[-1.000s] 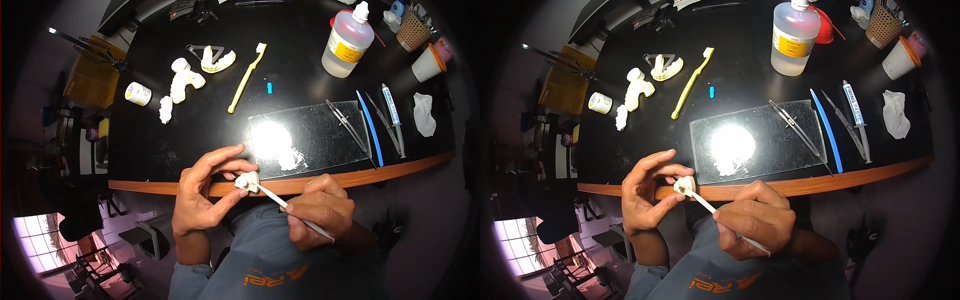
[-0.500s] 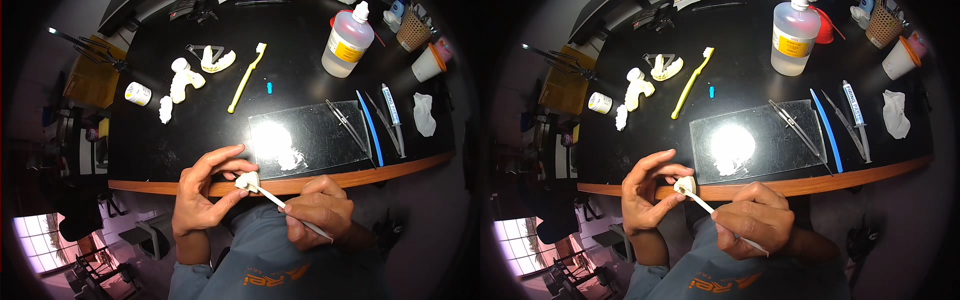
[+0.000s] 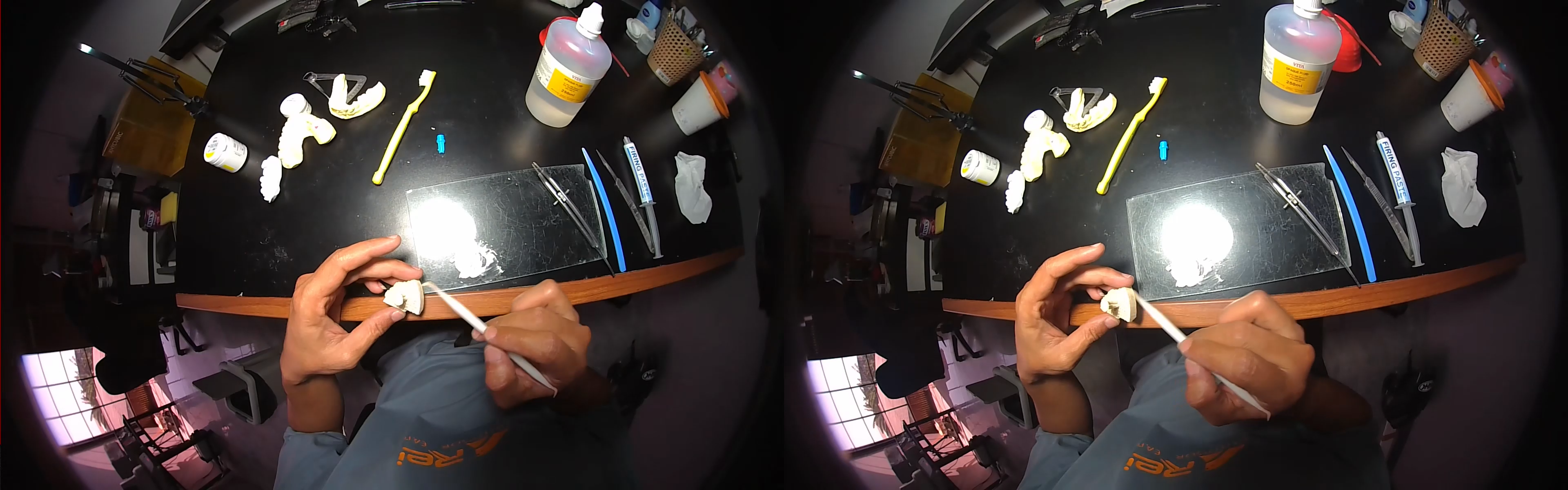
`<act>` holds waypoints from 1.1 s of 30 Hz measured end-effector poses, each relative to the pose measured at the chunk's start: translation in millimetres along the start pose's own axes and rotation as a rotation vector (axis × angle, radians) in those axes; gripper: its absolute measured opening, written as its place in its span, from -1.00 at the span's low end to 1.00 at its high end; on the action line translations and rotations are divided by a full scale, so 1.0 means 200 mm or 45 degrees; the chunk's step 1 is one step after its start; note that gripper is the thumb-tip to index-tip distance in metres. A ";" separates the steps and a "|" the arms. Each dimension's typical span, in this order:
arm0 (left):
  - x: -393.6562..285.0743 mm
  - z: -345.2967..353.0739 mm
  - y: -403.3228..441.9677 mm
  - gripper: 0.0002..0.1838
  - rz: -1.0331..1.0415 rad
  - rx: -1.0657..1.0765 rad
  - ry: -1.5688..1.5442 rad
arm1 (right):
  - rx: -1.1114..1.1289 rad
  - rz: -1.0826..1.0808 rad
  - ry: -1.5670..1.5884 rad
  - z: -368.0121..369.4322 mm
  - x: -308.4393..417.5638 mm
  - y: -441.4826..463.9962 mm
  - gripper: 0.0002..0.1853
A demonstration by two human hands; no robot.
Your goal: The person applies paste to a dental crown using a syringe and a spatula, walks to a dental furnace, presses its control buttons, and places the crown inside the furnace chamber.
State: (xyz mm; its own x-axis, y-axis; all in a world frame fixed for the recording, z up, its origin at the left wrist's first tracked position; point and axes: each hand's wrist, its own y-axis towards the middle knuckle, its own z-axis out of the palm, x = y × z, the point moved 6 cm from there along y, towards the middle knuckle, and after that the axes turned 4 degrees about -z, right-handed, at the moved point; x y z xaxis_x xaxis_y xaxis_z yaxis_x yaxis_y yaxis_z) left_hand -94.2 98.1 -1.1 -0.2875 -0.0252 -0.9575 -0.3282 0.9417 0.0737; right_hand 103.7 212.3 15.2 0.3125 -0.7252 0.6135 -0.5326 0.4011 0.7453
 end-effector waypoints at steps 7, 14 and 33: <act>0.00 0.00 0.00 -0.17 0.019 0.006 0.008 | 0.064 -0.006 -0.385 -0.09 -0.04 -0.01 -0.76; -0.01 0.00 0.00 -0.24 0.041 -0.046 0.001 | 0.064 -0.040 -0.468 -0.06 -0.06 -0.02 -0.78; 0.00 0.00 0.00 -0.17 0.033 0.000 0.005 | -0.016 -0.085 0.055 0.07 0.01 -0.05 -0.84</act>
State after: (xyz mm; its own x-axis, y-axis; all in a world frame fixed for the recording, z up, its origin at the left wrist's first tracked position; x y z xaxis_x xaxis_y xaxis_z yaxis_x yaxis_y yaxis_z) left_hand -93.8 99.2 -0.7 -0.2997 -0.0021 -0.9540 -0.3203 0.9422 0.0985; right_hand 97.7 199.6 5.5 0.3806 -0.7260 0.5728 -0.4996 0.3598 0.7880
